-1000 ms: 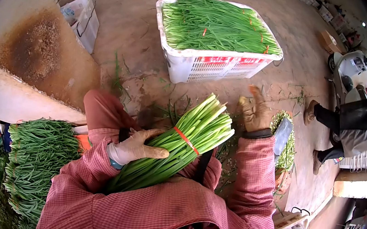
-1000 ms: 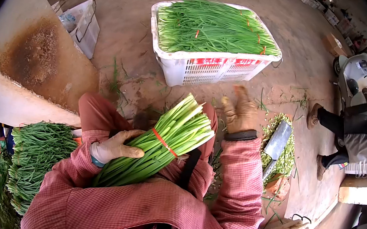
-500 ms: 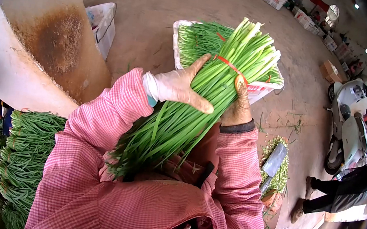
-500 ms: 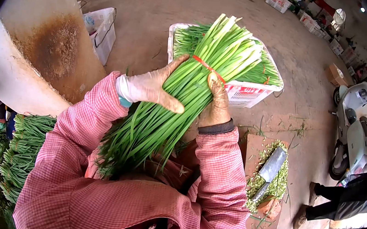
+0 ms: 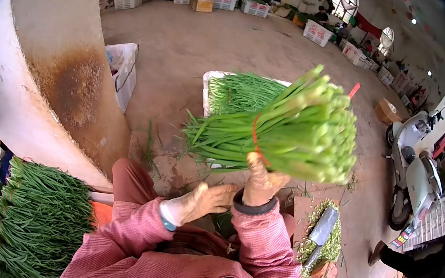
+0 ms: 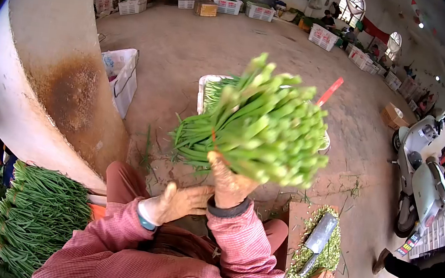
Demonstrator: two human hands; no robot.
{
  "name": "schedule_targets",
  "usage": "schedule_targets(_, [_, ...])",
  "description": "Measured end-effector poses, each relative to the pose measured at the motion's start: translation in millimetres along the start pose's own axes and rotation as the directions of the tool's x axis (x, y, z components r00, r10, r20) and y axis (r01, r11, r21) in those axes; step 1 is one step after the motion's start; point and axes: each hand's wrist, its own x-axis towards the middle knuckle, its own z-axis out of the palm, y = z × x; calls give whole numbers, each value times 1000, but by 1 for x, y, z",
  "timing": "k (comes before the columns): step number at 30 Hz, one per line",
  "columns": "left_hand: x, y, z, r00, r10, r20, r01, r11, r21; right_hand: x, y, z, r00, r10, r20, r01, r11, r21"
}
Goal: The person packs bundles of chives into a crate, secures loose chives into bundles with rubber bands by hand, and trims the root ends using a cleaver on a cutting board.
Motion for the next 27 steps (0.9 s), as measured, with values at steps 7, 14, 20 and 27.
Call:
schedule_targets(7, [24,48,-41,922,69,-381,-288,780,-556,-57,6,-15,896,-8,444,313,720,-619])
schedule_targets(14, [-3,106,-82,828,-156,-538,127,988,-91,-67,65,8,395,532,749,-916,161,368])
schedule_targets(20, [-47,139,-41,621,-172,-765,659,642,391,-84,97,53,258,720,644,-955,89,284])
schedule_targets(27, [-139,50,-31,435,-22,-900,509,831,226,-178,126,23,-89,874,478,-993,-44,-105])
